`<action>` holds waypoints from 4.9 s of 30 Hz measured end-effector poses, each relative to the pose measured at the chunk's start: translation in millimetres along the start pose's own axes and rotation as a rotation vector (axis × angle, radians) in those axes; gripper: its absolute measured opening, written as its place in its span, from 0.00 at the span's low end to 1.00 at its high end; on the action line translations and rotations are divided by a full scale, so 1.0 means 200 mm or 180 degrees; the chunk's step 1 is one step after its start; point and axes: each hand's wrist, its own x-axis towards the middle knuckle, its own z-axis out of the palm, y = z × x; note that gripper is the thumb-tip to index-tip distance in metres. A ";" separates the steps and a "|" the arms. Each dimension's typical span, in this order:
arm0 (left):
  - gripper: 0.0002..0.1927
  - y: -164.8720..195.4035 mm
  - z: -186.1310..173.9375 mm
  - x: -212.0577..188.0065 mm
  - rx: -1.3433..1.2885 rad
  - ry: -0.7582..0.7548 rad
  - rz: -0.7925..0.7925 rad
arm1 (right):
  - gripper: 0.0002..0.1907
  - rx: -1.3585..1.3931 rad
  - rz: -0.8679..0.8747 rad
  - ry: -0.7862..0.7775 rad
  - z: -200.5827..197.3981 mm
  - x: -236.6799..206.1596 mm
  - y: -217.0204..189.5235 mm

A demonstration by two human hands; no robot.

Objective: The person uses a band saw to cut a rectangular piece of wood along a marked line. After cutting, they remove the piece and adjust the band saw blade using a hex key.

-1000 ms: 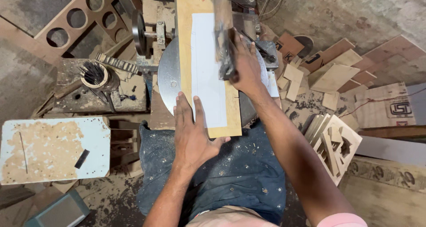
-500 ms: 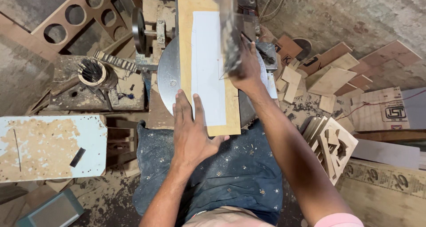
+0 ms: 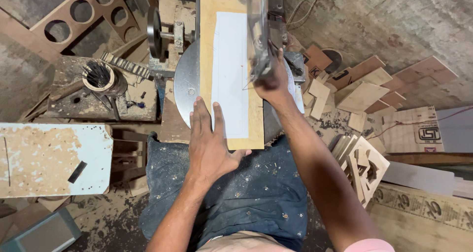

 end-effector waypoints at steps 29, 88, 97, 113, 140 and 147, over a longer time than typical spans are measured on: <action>0.65 -0.04 0.03 0.04 0.0025 0.0137 0.0161 | 0.40 -0.0604 -0.0066 -0.0093 0.01 0.06 0.06; 0.56 -0.05 0.00 0.15 0.0177 0.0122 0.0190 | 0.34 -0.0641 0.0440 -0.0554 -0.15 0.28 -0.09; 0.56 -0.04 0.00 0.17 0.0147 0.0145 0.0197 | 0.45 -0.1072 0.0243 -0.0264 -0.07 0.25 0.00; 0.56 0.00 -0.01 0.19 0.0292 0.0183 0.0226 | 0.23 -0.0875 0.0502 -0.0451 -0.05 0.29 -0.02; 0.56 -0.02 -0.02 0.19 0.0318 0.0273 0.0349 | 0.28 -0.0628 0.0297 -0.0323 -0.10 0.31 -0.06; 0.56 -0.02 -0.01 0.20 0.0357 0.0242 0.0310 | 0.28 -0.0659 0.0347 -0.0362 -0.11 0.32 -0.06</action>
